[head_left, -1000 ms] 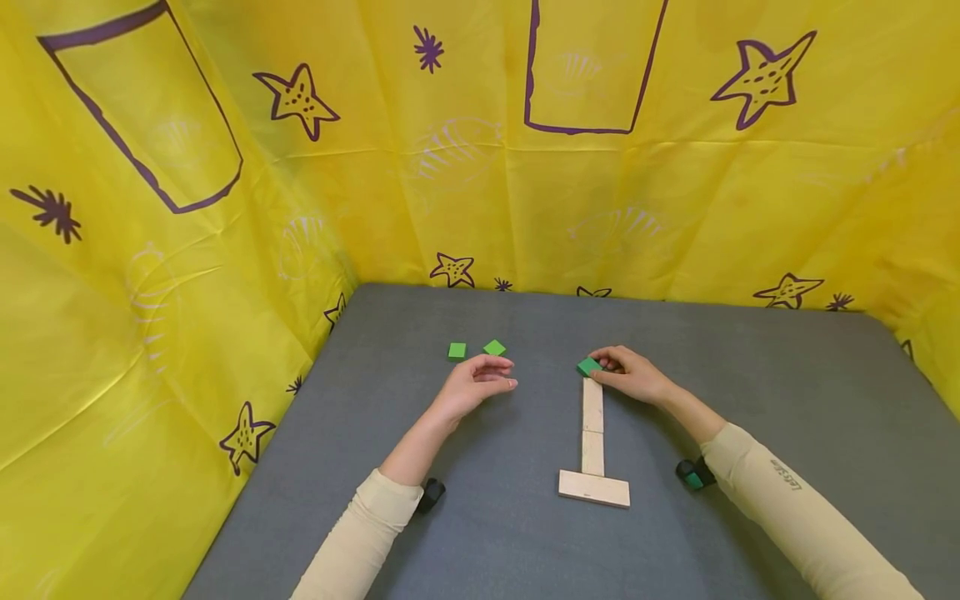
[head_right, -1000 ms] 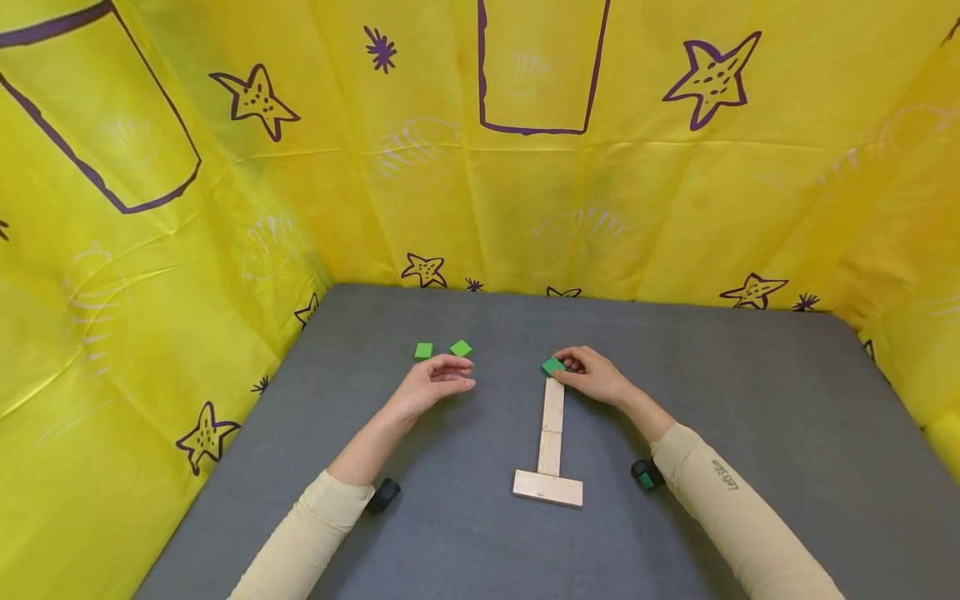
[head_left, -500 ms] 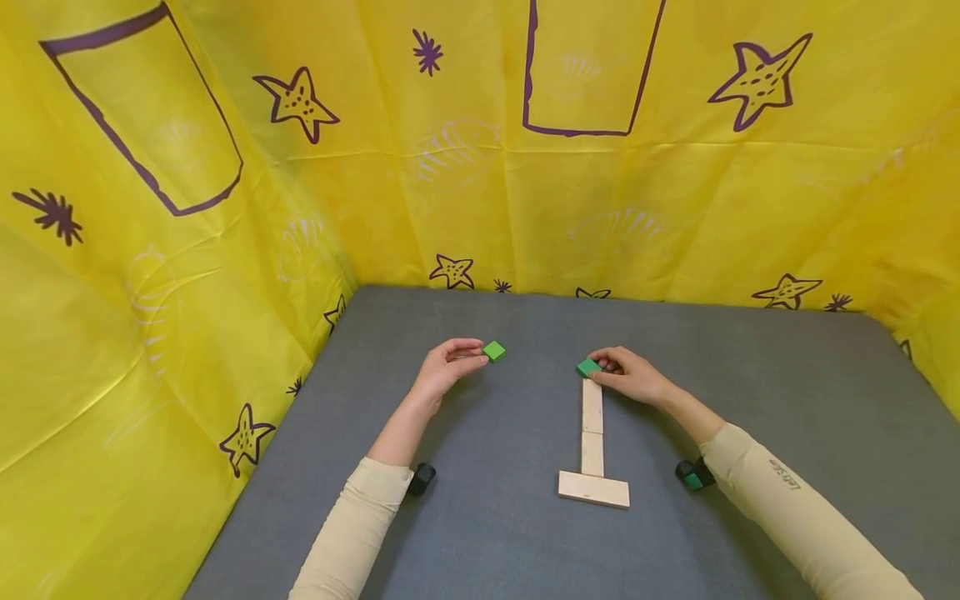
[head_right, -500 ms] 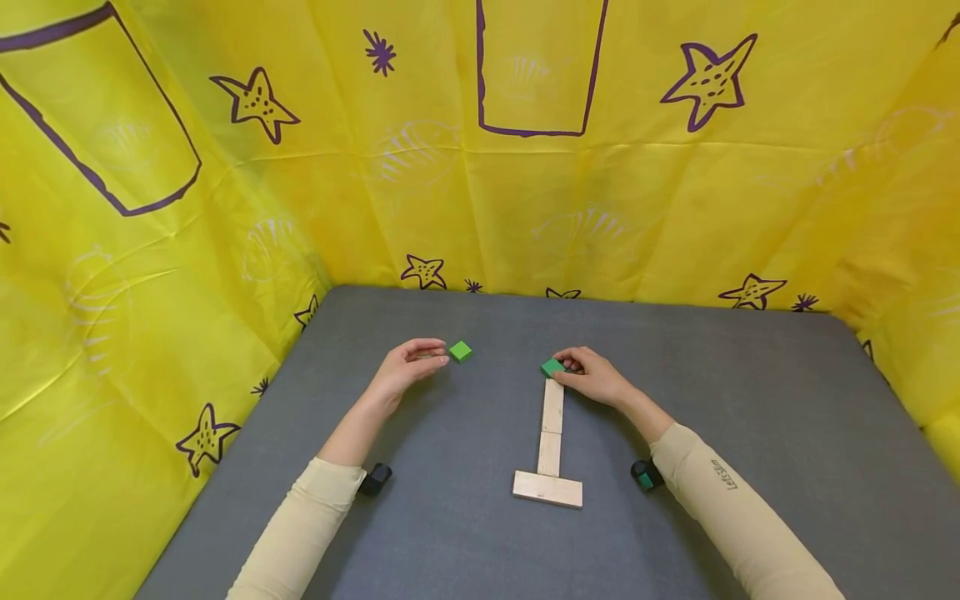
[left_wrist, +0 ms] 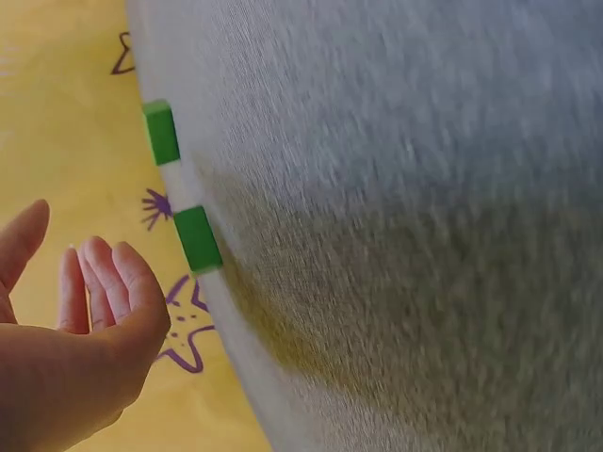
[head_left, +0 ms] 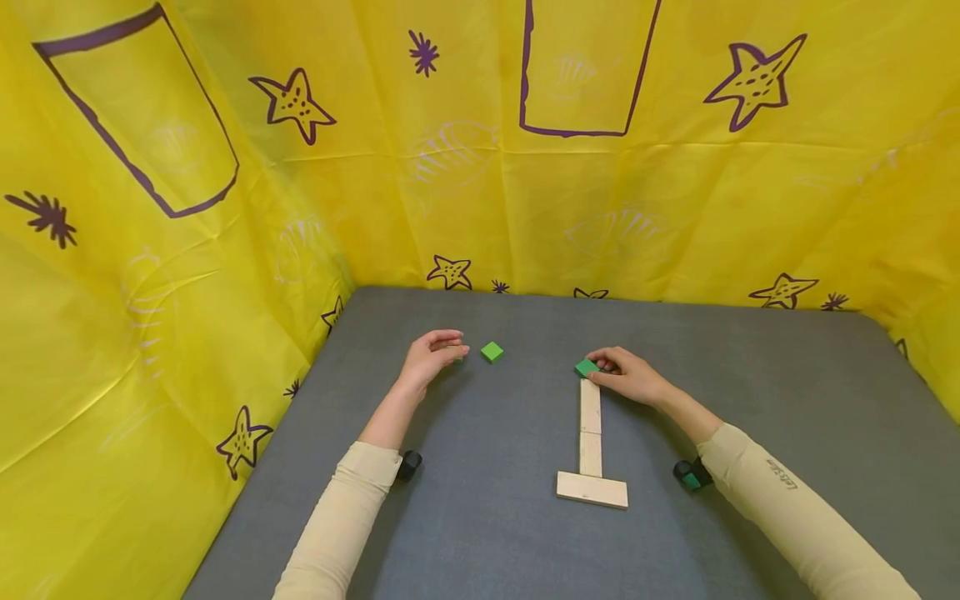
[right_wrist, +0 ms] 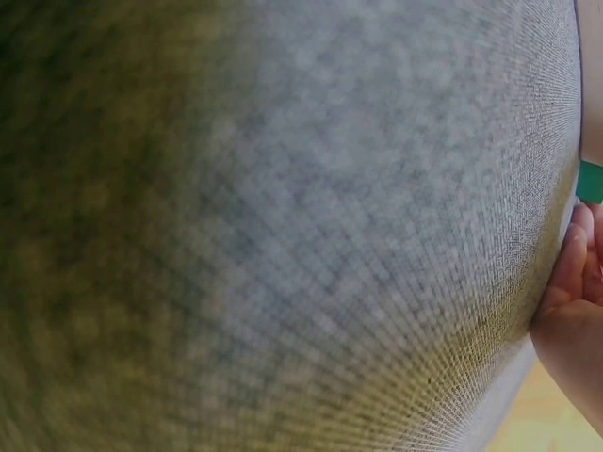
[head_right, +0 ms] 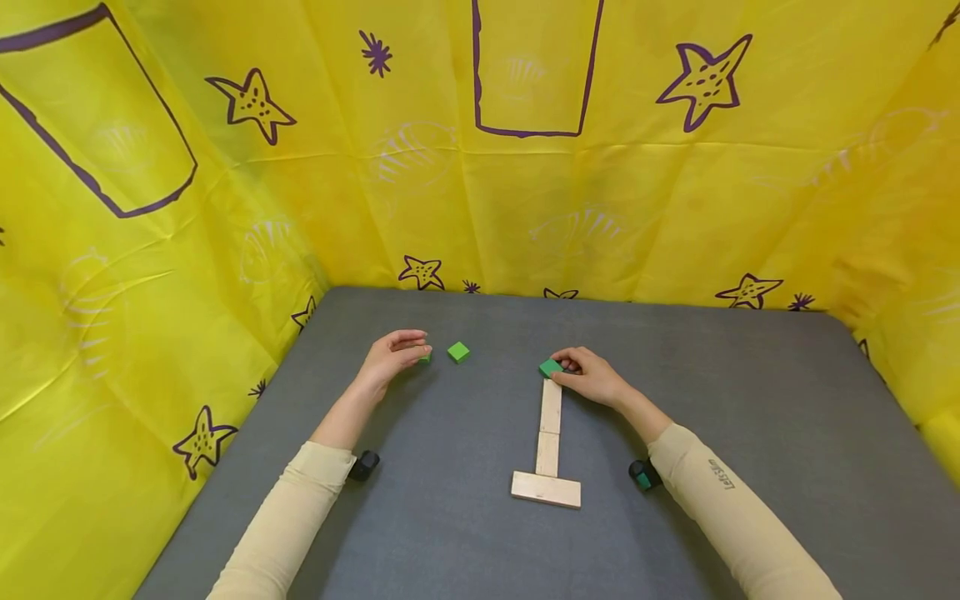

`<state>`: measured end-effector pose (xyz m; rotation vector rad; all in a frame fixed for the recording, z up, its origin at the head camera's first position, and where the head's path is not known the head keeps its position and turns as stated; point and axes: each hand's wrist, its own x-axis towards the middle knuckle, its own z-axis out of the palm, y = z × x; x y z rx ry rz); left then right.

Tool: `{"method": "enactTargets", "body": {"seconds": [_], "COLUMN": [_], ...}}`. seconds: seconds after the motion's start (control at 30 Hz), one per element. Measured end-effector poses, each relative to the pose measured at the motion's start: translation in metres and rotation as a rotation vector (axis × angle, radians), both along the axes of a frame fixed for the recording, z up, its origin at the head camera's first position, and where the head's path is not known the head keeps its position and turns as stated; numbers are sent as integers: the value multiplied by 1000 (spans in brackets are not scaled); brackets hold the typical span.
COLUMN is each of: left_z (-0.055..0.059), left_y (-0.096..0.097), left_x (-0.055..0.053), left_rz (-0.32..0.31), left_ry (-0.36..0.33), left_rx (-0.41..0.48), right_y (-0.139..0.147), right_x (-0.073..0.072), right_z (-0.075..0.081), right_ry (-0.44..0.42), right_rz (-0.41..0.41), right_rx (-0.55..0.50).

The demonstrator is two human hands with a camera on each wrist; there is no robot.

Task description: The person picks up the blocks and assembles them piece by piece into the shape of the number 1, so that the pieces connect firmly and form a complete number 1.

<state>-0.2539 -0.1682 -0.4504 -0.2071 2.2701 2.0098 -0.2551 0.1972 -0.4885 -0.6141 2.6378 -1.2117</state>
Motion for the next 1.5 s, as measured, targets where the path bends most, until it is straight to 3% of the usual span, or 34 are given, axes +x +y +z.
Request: {"method": "enactTargets", "body": {"seconds": [0.3,0.7,1.17,1.5], "left_z": [-3,-8,-16,-19], "left_y": [-13,-17,-14,-12], "left_x": [-3,-7,-10,-13], "left_rz": [52,67,10,-9], "left_ry": [23,79,33,57], "left_rx": [-150,-383,-546,-625], "right_y": [0,0,1,1], "right_x": [-1,-1,0,-1], "right_z": [0,0,0,0], "right_ry": [7,9,-3,-1], "right_rz": [4,12,3,4], "right_rx": [-3,-11,-9,-10]}}
